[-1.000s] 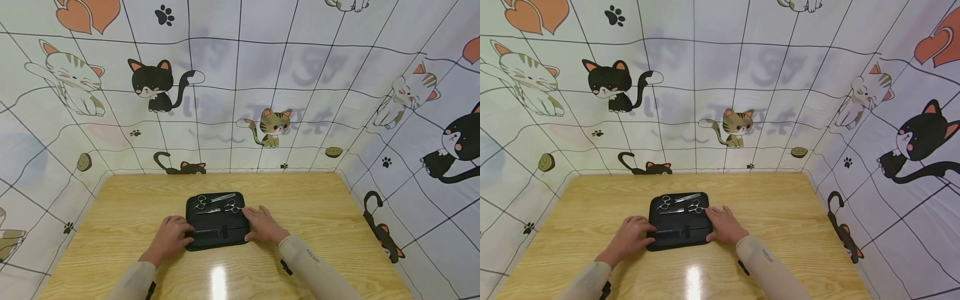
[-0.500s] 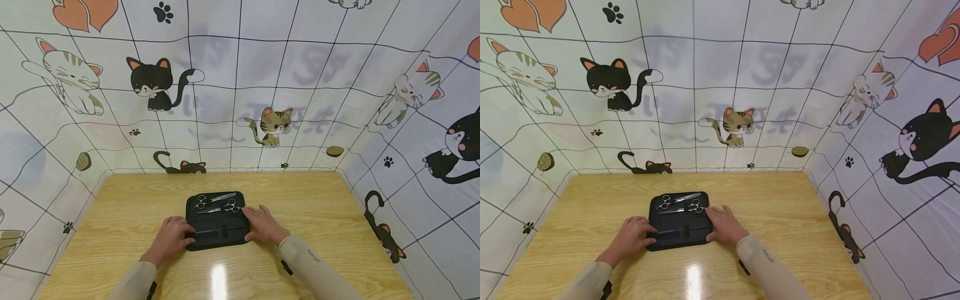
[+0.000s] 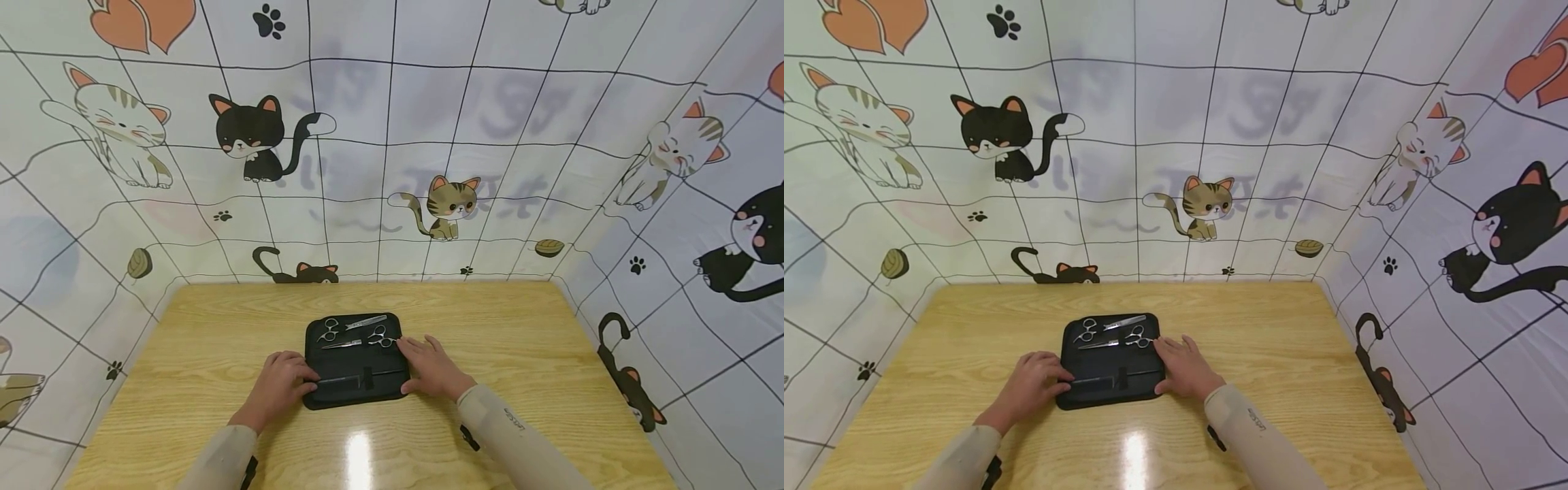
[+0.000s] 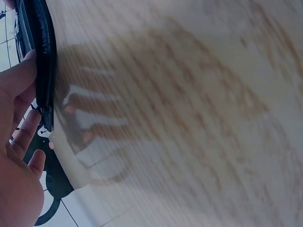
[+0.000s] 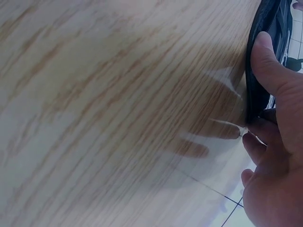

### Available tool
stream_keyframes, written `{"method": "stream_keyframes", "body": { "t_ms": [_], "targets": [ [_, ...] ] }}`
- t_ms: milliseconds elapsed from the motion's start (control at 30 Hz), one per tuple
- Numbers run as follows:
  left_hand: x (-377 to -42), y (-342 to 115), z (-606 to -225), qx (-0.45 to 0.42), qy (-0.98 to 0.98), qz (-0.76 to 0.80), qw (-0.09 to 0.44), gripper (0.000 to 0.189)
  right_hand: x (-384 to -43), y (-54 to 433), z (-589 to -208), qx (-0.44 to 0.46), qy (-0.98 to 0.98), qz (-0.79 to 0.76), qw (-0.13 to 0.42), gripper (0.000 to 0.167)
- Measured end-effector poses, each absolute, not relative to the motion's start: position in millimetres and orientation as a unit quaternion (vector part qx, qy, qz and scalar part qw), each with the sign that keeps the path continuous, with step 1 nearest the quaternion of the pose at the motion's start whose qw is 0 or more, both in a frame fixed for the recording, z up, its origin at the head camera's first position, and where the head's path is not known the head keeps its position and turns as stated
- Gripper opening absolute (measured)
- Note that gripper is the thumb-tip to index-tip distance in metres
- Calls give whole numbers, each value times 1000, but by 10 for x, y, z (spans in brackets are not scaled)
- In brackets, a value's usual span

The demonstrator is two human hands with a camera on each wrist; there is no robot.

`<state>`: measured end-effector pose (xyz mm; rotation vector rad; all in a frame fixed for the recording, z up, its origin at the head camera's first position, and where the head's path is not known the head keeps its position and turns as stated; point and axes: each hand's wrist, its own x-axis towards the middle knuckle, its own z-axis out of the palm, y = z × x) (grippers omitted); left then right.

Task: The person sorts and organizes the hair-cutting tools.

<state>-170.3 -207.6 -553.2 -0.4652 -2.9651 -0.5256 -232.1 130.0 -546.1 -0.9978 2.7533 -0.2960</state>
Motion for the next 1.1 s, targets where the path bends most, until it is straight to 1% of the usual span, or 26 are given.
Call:
{"method": "stream_keyframes", "body": {
  "t_ms": [133,300,400,467,567,667,800,967,1100],
  "targets": [
    [-1720,-2071,-5524,-143,-972,-182,45,8,-2329,1314,-5454,-337,930,-107,100,95],
    [-1771,-2077,-5547,-99,-968,-213,91,7,-2355,1326,-5407,-323,930,-129,118,93],
    [-1805,-2090,-5545,-71,-967,-223,103,9,-2384,1330,-5370,-305,930,-150,139,90],
    [-1833,-2095,-5542,-53,-968,-224,95,12,-2412,1335,-5351,-294,930,-165,146,85],
    [-1876,-2104,-5537,-24,-969,-234,77,18,-2464,1343,-5333,-282,933,-175,139,74],
    [-1929,-2103,-5512,-2,-967,-250,56,25,-2546,1339,-5370,-271,941,-165,114,63],
    [-2002,-2095,-5464,19,-964,-263,37,32,-2657,1316,-5406,-247,953,-156,86,52],
    [-2073,-2101,-5436,39,-961,-273,4,38,-2760,1281,-5422,-231,960,-136,81,47],
    [-2117,-2097,-5423,60,-957,-283,-23,42,-2807,1249,-5425,-231,961,-127,84,47]
  ]
}}
